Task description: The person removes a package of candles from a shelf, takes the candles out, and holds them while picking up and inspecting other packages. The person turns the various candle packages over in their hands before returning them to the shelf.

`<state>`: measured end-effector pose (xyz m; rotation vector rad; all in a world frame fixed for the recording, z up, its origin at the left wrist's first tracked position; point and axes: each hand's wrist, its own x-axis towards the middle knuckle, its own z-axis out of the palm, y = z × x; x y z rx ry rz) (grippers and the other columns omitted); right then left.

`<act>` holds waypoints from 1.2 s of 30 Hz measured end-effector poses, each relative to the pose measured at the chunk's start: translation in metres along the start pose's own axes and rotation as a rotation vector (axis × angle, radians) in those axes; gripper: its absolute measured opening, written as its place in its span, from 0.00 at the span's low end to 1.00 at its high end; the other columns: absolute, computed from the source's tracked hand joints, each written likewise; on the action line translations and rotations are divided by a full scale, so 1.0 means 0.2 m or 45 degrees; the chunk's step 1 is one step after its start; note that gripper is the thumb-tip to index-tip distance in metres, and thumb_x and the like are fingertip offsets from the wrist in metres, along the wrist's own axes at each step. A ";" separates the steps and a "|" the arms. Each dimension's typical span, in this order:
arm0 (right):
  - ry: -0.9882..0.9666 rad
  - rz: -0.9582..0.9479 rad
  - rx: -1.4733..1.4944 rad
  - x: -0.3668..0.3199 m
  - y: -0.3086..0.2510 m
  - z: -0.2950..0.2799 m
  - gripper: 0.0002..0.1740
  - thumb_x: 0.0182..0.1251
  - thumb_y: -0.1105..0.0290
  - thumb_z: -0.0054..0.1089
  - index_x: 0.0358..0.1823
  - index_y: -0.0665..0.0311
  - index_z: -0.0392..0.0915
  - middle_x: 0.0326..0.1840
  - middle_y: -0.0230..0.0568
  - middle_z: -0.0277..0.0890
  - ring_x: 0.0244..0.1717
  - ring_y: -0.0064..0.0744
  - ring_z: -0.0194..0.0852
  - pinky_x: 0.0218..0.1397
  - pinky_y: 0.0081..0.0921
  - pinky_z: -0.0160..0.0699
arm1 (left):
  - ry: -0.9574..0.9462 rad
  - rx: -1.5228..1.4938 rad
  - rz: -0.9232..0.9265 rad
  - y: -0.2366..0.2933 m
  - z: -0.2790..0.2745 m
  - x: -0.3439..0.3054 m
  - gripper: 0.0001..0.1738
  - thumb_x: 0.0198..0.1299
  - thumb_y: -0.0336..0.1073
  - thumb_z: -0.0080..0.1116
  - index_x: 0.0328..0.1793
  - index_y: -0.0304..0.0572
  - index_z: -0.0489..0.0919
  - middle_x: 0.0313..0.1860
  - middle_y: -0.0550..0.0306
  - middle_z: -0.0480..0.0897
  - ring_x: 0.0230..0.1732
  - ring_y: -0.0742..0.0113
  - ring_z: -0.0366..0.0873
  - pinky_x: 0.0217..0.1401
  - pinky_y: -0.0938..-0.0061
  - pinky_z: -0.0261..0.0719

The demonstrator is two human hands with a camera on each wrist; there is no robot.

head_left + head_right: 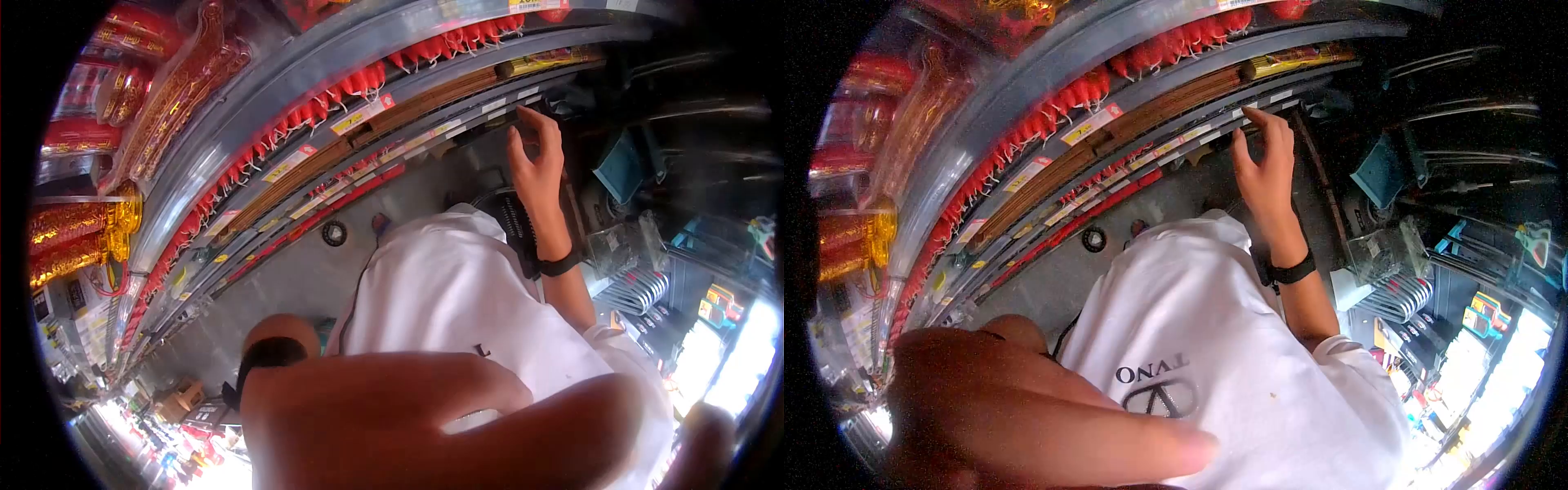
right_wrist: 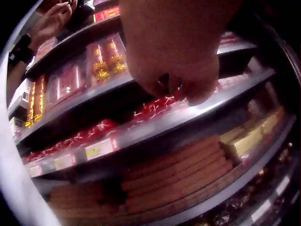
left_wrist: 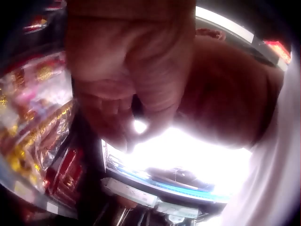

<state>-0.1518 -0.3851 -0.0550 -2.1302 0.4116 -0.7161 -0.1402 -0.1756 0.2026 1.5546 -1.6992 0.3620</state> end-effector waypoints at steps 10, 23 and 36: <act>-0.114 -0.057 0.084 0.08 -0.02 0.06 0.17 0.68 0.74 0.64 0.58 0.65 0.79 0.52 0.43 0.78 0.47 0.35 0.80 0.50 0.27 0.79 | -0.172 0.489 -0.625 -0.56 0.16 -0.39 0.15 0.53 0.23 0.67 0.48 0.44 0.85 0.55 0.55 0.83 0.60 0.51 0.78 0.64 0.58 0.75; -0.249 0.130 -0.056 0.35 -0.27 0.27 0.22 0.72 0.52 0.61 0.50 0.66 0.80 0.24 0.56 0.81 0.31 0.59 0.83 0.35 0.48 0.81 | -0.048 0.746 -0.674 -0.84 0.37 -0.71 0.19 0.63 0.24 0.63 0.61 0.44 0.84 0.62 0.50 0.82 0.62 0.47 0.78 0.64 0.55 0.76; -0.395 0.356 0.130 0.46 -0.17 0.48 0.22 0.75 0.55 0.56 0.43 0.72 0.83 0.19 0.46 0.81 0.21 0.36 0.84 0.29 0.33 0.80 | -0.023 0.643 -1.193 -0.96 0.30 -0.72 0.16 0.67 0.35 0.65 0.59 0.43 0.85 0.51 0.46 0.87 0.53 0.44 0.83 0.54 0.57 0.80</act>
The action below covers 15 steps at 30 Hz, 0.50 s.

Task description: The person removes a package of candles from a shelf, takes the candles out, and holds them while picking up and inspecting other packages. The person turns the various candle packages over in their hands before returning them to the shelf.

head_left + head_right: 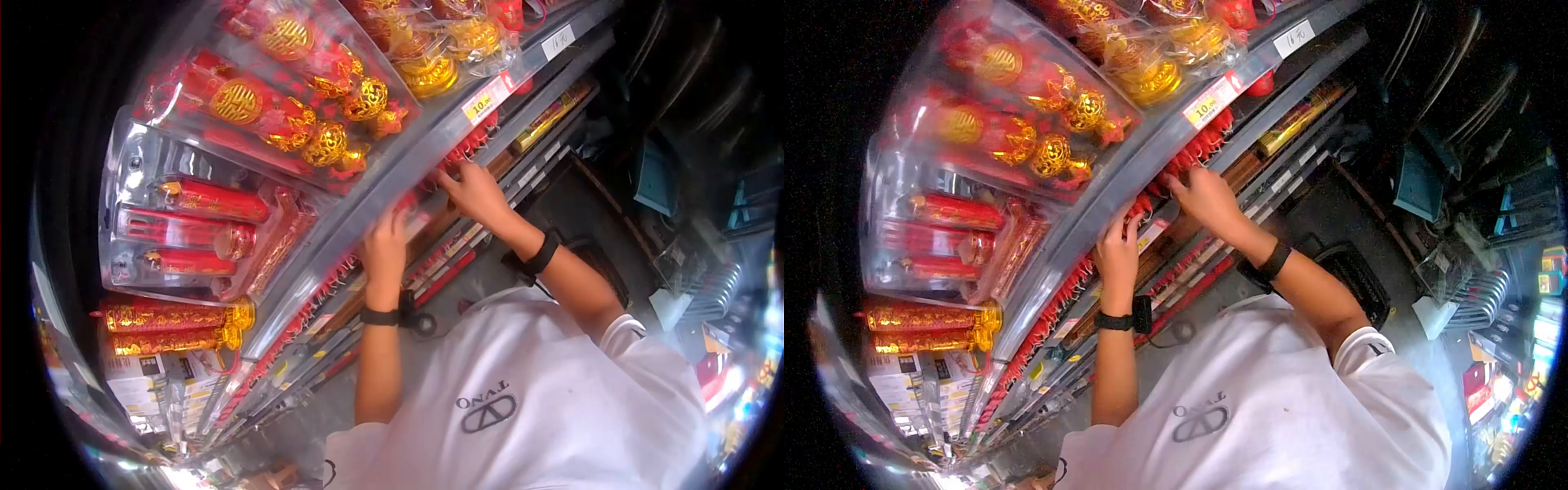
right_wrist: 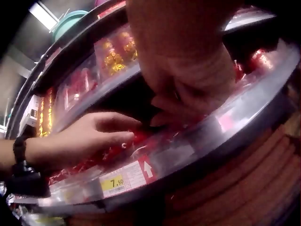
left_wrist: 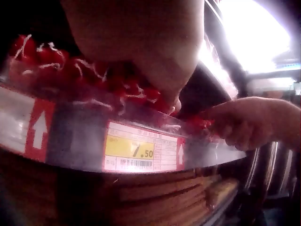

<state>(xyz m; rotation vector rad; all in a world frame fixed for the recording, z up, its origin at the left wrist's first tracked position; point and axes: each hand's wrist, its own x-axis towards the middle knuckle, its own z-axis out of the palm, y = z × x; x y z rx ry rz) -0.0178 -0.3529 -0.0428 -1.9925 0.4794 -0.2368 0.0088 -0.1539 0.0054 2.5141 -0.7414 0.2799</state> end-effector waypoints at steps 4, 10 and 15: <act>0.022 0.043 0.259 -0.01 -0.01 0.01 0.25 0.73 0.54 0.58 0.33 0.76 0.81 0.28 0.67 0.79 0.35 0.69 0.81 0.40 0.53 0.79 | 0.148 0.068 0.143 0.06 0.00 -0.02 0.13 0.68 0.34 0.64 0.56 0.39 0.85 0.48 0.46 0.88 0.46 0.46 0.85 0.49 0.59 0.81; 0.011 -0.046 0.324 -0.11 0.00 0.01 0.22 0.74 0.57 0.57 0.38 0.75 0.81 0.27 0.60 0.81 0.29 0.58 0.83 0.36 0.45 0.79 | -0.230 -0.770 -0.169 0.05 0.11 -0.15 0.15 0.76 0.41 0.56 0.55 0.36 0.83 0.47 0.54 0.87 0.43 0.69 0.86 0.43 0.73 0.83; -0.275 0.158 0.524 -0.27 -0.03 -0.10 0.22 0.75 0.56 0.57 0.38 0.73 0.81 0.22 0.48 0.78 0.25 0.33 0.79 0.32 0.34 0.76 | -0.550 -1.355 -0.757 0.01 0.21 -0.13 0.28 0.80 0.53 0.46 0.61 0.32 0.78 0.50 0.52 0.86 0.44 0.65 0.86 0.45 0.70 0.86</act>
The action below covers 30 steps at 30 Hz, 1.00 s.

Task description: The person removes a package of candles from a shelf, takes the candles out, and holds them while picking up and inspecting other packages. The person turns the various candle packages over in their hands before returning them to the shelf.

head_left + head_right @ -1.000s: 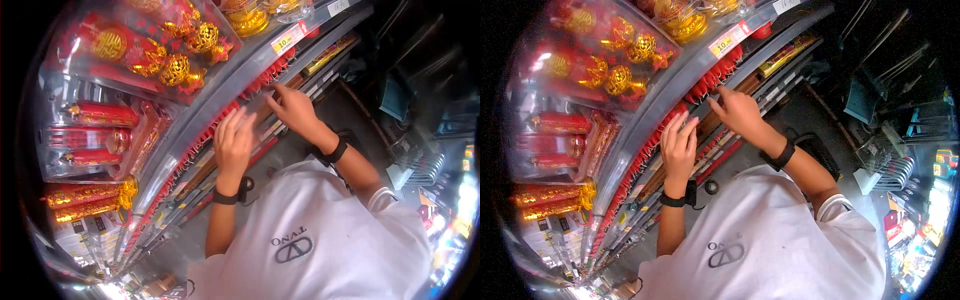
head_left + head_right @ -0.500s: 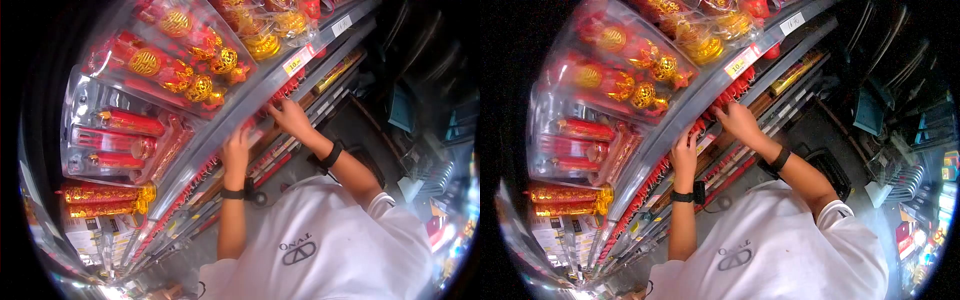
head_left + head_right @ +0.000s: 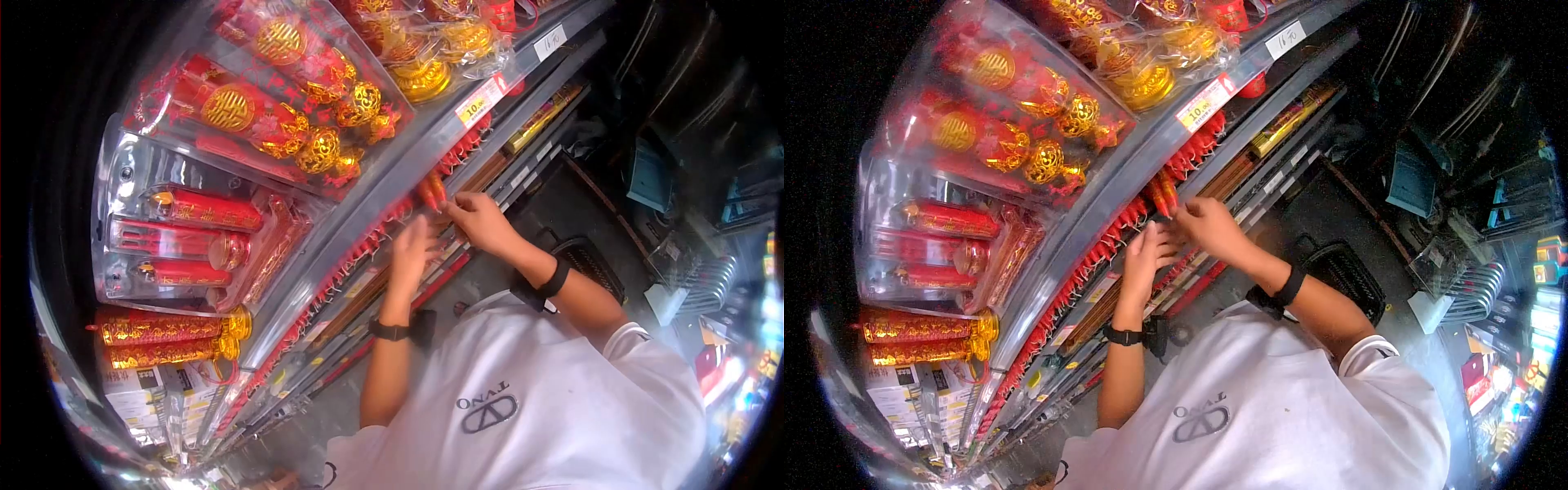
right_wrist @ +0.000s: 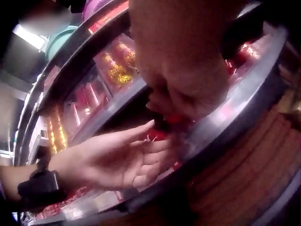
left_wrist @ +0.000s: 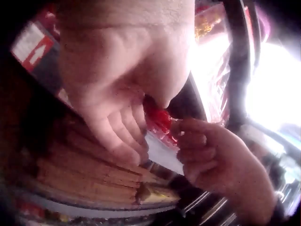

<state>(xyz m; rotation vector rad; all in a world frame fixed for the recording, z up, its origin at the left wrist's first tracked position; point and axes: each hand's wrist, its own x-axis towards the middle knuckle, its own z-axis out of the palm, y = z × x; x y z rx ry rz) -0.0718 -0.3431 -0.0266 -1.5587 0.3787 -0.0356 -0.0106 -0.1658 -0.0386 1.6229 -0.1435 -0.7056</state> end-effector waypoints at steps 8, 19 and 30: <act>-0.249 -0.115 -0.198 -0.16 0.05 -0.05 0.22 0.77 0.54 0.55 0.36 0.69 0.82 0.22 0.46 0.77 0.25 0.37 0.80 0.33 0.38 0.77 | -0.177 -0.353 -0.088 0.13 0.10 0.00 0.23 0.78 0.50 0.51 0.61 0.35 0.78 0.50 0.53 0.86 0.45 0.70 0.84 0.47 0.72 0.84; 0.395 -0.505 -0.607 -0.11 0.01 -0.22 0.12 0.76 0.63 0.58 0.46 0.66 0.79 0.30 0.49 0.81 0.28 0.45 0.82 0.34 0.37 0.79 | -0.191 0.001 0.053 -0.05 -0.13 -0.19 0.19 0.71 0.31 0.62 0.64 0.31 0.76 0.51 0.55 0.87 0.48 0.73 0.84 0.51 0.78 0.81; 0.548 -0.864 -1.382 0.30 -0.06 0.03 0.22 0.54 0.65 0.73 0.51 0.59 0.81 0.53 0.50 0.76 0.54 0.54 0.73 0.53 0.44 0.79 | -0.138 -0.083 0.061 -0.16 -0.29 -0.46 0.17 0.72 0.33 0.61 0.63 0.32 0.77 0.49 0.58 0.86 0.45 0.76 0.82 0.49 0.81 0.79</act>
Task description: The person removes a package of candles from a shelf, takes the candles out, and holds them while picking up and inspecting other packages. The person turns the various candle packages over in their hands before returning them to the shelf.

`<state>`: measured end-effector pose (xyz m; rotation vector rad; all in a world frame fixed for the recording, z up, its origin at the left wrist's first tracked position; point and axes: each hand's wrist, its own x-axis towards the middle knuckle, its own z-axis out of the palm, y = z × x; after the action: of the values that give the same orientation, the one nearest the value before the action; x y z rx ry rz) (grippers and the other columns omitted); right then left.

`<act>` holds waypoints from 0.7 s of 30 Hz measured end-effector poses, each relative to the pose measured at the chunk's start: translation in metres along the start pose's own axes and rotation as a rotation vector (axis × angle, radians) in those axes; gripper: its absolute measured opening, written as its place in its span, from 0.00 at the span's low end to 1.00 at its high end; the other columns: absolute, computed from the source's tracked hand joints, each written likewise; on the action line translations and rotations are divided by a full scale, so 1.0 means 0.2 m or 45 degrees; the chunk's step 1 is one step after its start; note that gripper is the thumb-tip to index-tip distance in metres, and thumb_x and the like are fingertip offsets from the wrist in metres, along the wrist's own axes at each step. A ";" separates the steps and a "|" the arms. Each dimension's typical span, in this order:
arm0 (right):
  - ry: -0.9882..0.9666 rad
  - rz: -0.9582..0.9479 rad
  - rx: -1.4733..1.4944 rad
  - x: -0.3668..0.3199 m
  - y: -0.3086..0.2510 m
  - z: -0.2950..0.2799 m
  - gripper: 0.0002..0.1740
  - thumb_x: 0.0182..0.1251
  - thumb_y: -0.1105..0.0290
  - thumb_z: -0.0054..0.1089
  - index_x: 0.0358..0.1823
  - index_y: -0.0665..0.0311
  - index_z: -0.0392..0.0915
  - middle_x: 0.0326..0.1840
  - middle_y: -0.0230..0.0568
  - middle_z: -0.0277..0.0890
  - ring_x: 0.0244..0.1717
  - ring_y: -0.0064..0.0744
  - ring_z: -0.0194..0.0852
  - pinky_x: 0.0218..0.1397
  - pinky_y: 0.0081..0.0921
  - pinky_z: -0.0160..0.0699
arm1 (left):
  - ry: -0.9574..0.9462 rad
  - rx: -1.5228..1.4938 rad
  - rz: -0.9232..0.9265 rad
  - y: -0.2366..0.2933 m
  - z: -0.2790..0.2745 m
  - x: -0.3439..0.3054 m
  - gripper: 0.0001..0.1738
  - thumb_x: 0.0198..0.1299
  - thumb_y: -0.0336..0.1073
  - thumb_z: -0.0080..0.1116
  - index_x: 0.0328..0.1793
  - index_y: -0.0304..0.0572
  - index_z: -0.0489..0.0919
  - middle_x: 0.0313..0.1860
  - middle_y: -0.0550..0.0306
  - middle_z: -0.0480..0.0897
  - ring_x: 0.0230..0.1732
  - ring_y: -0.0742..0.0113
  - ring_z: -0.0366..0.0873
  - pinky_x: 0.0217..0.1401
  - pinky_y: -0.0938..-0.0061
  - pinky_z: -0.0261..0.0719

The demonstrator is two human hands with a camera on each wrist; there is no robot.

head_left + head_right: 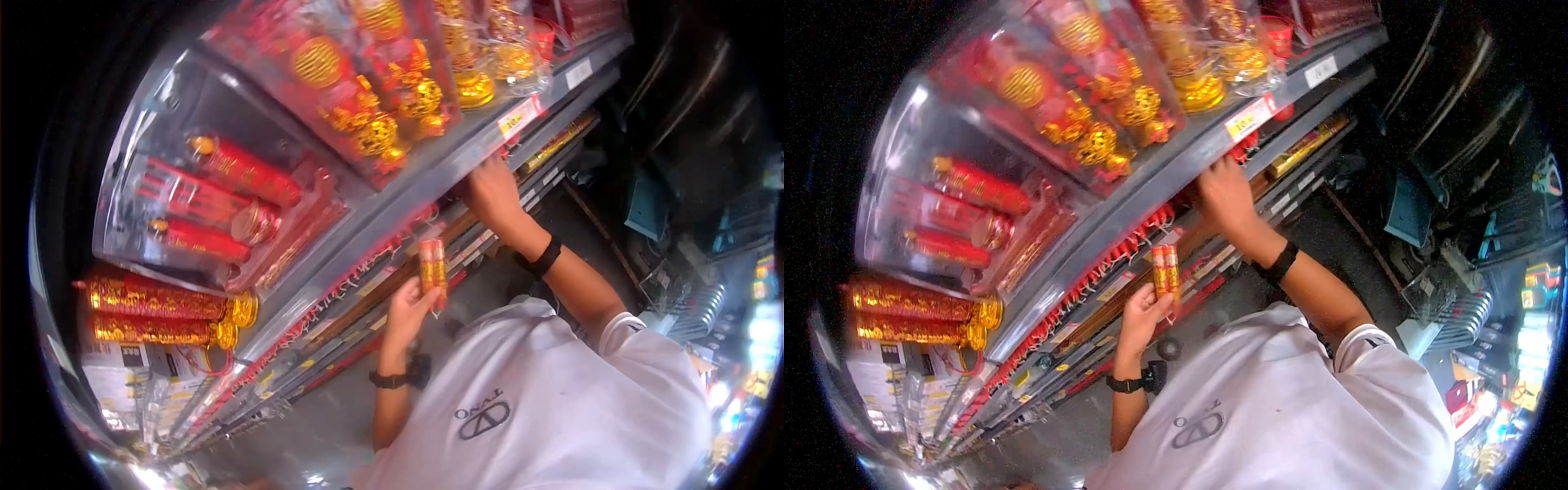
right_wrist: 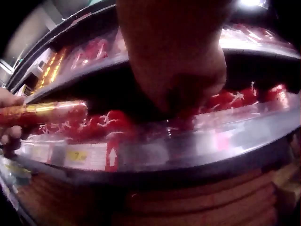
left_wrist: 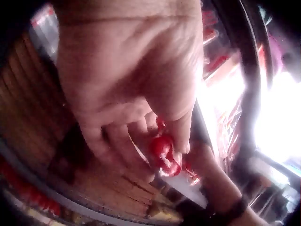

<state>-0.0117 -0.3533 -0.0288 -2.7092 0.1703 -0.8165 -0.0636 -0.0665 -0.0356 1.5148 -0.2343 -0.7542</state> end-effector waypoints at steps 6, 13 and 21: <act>0.146 -0.031 -0.184 0.06 -0.05 -0.02 0.21 0.47 0.67 0.72 0.47 0.58 0.85 0.50 0.46 0.80 0.54 0.55 0.73 0.54 0.45 0.76 | 0.011 -0.114 0.048 0.02 -0.05 -0.12 0.17 0.72 0.34 0.62 0.62 0.33 0.78 0.47 0.59 0.86 0.42 0.76 0.82 0.46 0.80 0.78; 0.092 0.028 -0.161 0.07 0.05 0.08 0.22 0.49 0.68 0.72 0.49 0.58 0.85 0.56 0.45 0.79 0.57 0.53 0.74 0.56 0.43 0.76 | -0.018 -0.127 0.070 0.03 -0.07 -0.13 0.18 0.72 0.34 0.62 0.63 0.33 0.78 0.50 0.58 0.86 0.47 0.76 0.82 0.51 0.78 0.78; 0.189 -0.101 -0.213 0.11 0.02 0.06 0.25 0.49 0.63 0.72 0.52 0.57 0.84 0.56 0.46 0.79 0.58 0.54 0.74 0.61 0.48 0.73 | -0.087 -0.154 0.090 0.04 -0.05 -0.08 0.19 0.72 0.34 0.62 0.64 0.32 0.77 0.54 0.56 0.86 0.50 0.74 0.82 0.55 0.77 0.79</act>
<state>0.0138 -0.3591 -0.0278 -2.8253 0.1722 -1.0718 -0.0678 -0.0499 -0.0245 1.3608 -0.2870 -0.7515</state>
